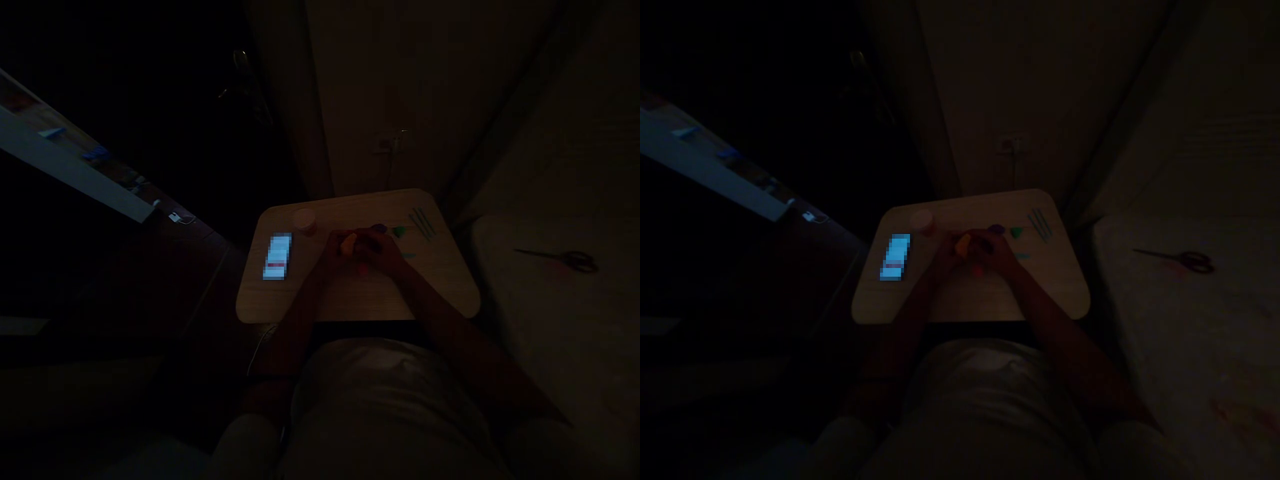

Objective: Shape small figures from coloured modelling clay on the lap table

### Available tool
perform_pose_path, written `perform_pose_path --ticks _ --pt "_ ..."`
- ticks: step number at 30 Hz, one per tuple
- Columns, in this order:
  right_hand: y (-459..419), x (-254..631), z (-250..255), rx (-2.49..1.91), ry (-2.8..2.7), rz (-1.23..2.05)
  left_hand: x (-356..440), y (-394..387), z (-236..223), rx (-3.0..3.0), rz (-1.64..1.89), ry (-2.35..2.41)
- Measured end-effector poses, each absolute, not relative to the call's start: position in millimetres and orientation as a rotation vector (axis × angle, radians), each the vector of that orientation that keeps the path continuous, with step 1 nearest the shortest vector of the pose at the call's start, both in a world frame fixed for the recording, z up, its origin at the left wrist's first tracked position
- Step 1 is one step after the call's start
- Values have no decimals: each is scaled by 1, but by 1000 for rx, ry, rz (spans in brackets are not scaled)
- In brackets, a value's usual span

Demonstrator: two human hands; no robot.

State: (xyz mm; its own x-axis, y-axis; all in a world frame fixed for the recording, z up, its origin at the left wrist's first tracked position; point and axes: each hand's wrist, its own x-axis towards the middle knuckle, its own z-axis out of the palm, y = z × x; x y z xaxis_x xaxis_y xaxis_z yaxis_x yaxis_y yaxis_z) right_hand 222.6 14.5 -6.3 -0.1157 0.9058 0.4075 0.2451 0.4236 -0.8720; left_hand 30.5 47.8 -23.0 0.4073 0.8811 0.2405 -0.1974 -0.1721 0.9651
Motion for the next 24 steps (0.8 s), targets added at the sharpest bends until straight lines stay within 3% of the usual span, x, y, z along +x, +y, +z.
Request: perform_pose_path --ticks 17,24 --pt "13 223 -3 -1219 -1408 730 41 38 5 989 1098 751" --pt "16 236 -3 -1272 -1074 603 36 39 11 1029 1217 689"
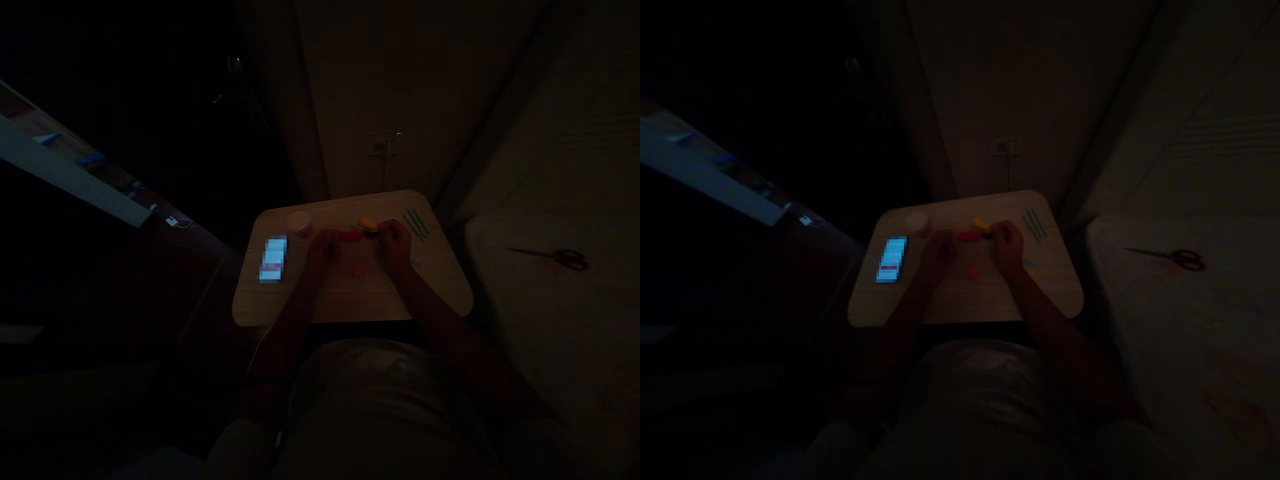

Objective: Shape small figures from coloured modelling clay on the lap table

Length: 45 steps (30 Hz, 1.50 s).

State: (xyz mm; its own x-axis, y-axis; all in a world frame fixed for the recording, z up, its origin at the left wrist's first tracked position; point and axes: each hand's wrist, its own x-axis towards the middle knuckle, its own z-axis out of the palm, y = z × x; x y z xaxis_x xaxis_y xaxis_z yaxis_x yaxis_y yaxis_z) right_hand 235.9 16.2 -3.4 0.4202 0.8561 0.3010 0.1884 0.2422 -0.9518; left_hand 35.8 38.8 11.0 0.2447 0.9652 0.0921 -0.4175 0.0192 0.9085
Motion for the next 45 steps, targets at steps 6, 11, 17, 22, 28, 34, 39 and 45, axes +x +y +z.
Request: perform_pose_path --ticks 6,11,17,22,28,34,39,45 --pt "17 241 -7 -1361 -1088 456 36 40 9 1069 1248 755" --pt "8 230 4 -1315 -1443 504 40 37 6 1172 1192 873" --pt "7 230 7 -1252 -1556 548 38 35 11 1360 1145 854" --pt "7 232 6 -1317 -1640 530 35 39 8 1406 1132 839" --pt "8 232 5 -1316 -1738 524 35 40 4 1429 1140 832" --pt "10 234 3 -1356 -1736 525 38 40 3 1411 1129 818" --pt "11 235 1 -1312 -1727 573 36 42 1 1481 1109 889" --pt "11 235 -2 -1318 -1770 571 36 42 3 1443 1102 934"
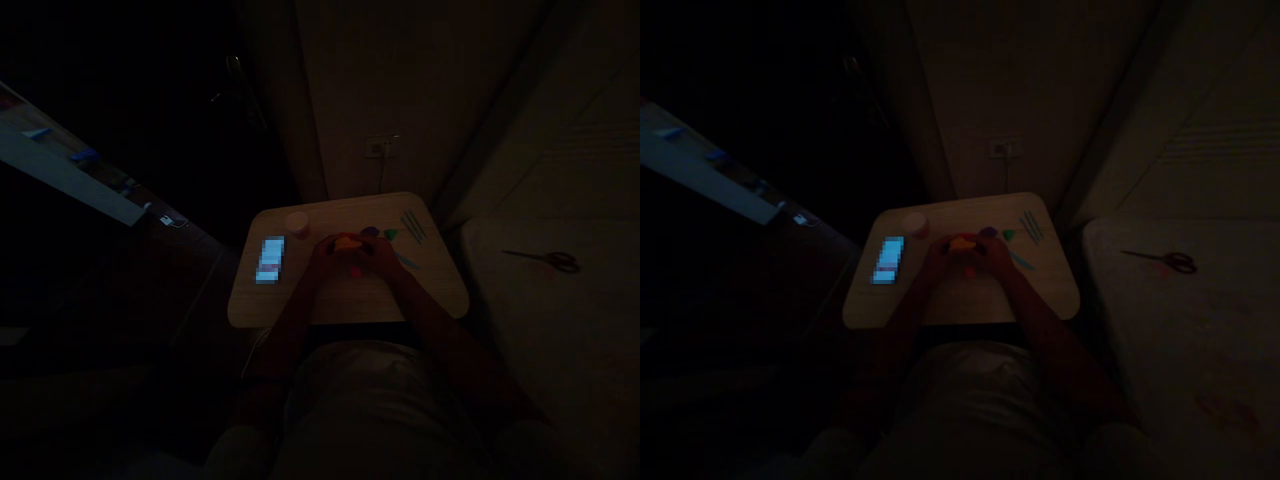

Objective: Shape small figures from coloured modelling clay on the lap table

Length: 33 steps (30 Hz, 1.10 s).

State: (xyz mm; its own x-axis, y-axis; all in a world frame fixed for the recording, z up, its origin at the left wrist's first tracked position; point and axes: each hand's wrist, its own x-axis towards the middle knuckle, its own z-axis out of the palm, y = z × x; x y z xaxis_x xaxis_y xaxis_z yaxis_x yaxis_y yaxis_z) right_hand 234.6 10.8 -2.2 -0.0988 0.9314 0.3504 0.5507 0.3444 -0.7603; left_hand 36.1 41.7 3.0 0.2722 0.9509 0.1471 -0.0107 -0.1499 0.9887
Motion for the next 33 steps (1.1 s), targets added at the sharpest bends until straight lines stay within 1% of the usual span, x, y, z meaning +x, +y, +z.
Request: perform_pose_path --ticks 21,26,33 --pt "9 235 -4 -1204 -1944 650 35 39 1 1637 1021 1078" --pt "10 233 -4 -1304 -1858 585 40 35 5 1565 1103 1082" --pt "10 233 -5 -1277 -1756 654 40 37 3 1585 1098 1045"
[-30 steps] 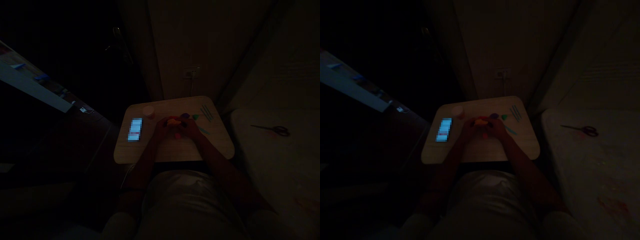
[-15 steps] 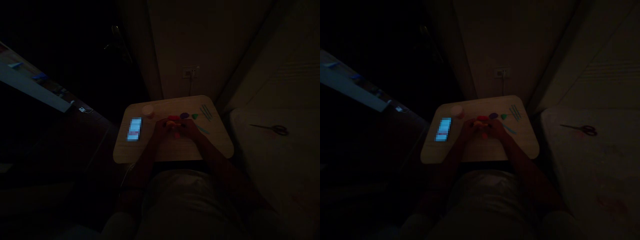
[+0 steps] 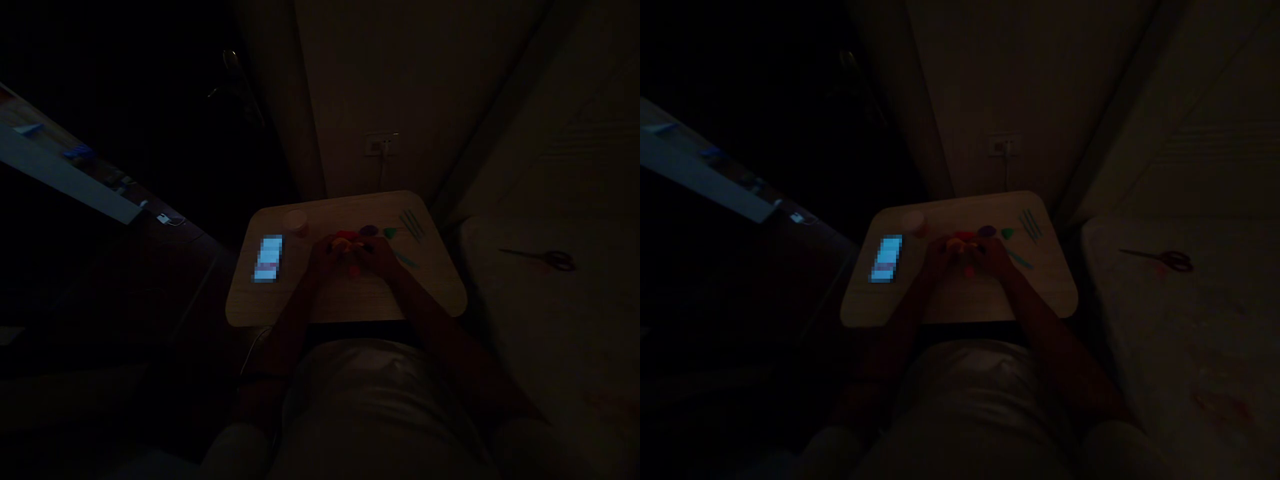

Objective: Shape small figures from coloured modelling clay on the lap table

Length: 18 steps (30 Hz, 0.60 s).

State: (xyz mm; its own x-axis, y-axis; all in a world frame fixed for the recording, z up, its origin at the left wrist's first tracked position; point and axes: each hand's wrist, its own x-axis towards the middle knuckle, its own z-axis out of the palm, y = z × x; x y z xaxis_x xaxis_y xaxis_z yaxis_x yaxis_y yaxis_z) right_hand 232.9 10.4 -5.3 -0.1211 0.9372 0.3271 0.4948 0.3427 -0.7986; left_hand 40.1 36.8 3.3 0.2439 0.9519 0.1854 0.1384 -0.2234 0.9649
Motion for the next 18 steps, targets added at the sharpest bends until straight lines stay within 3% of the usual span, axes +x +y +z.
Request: perform_pose_path --ticks 18 --pt "11 232 -5 -1305 -1760 633 40 43 -1 1314 1325 1023"
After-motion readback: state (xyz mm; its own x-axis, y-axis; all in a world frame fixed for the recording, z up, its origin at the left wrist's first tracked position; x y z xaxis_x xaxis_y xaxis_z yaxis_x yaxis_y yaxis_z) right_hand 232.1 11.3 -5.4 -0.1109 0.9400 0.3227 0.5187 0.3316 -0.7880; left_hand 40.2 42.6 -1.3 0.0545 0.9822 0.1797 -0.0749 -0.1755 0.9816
